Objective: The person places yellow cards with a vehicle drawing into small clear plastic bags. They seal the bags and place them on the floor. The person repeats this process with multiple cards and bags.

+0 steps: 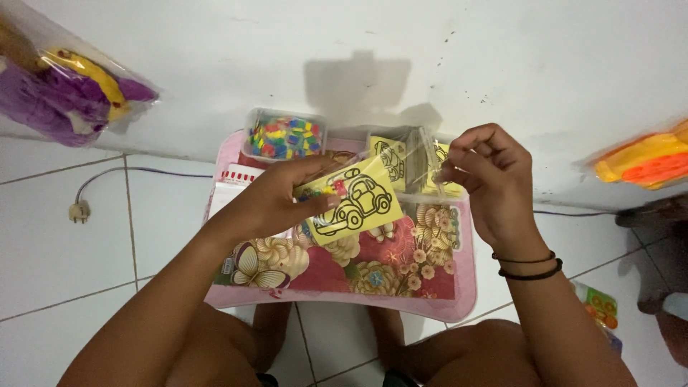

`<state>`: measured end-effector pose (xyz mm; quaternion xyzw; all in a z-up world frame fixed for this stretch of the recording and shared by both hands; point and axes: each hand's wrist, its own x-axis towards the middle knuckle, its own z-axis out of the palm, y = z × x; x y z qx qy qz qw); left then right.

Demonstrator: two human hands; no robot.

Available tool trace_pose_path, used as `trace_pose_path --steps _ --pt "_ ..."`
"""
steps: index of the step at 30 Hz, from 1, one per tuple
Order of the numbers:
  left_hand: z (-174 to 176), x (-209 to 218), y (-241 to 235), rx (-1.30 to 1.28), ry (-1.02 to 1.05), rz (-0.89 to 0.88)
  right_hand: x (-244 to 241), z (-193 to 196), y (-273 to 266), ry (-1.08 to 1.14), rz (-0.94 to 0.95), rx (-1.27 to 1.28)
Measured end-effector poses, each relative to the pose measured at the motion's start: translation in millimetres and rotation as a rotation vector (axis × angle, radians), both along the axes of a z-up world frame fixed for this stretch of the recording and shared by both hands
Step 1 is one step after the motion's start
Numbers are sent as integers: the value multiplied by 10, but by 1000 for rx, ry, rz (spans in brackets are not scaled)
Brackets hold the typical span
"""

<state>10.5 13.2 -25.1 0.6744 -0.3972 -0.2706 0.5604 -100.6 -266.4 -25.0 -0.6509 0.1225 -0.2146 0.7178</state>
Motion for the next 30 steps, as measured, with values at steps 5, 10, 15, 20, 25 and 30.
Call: trace_pose_path --steps 5,10,15,20,25,30 --pt "71 1 -70 7 2 7 -48 -54 -19 -30 74 -65" --pt "104 23 -95 -2 18 -13 -41 -102 -81 -54 121 -127" --pt "115 8 -92 -27 60 31 -54 -76 -23 -51 111 -214" --pt "66 -14 -96 -66 91 76 -31 -63 1 -41 156 -248" --pt "124 -52 -62 -72 105 80 7 20 65 -58 190 -279" --pt "124 -41 -5 -75 123 78 20 154 213 -35 239 -237"
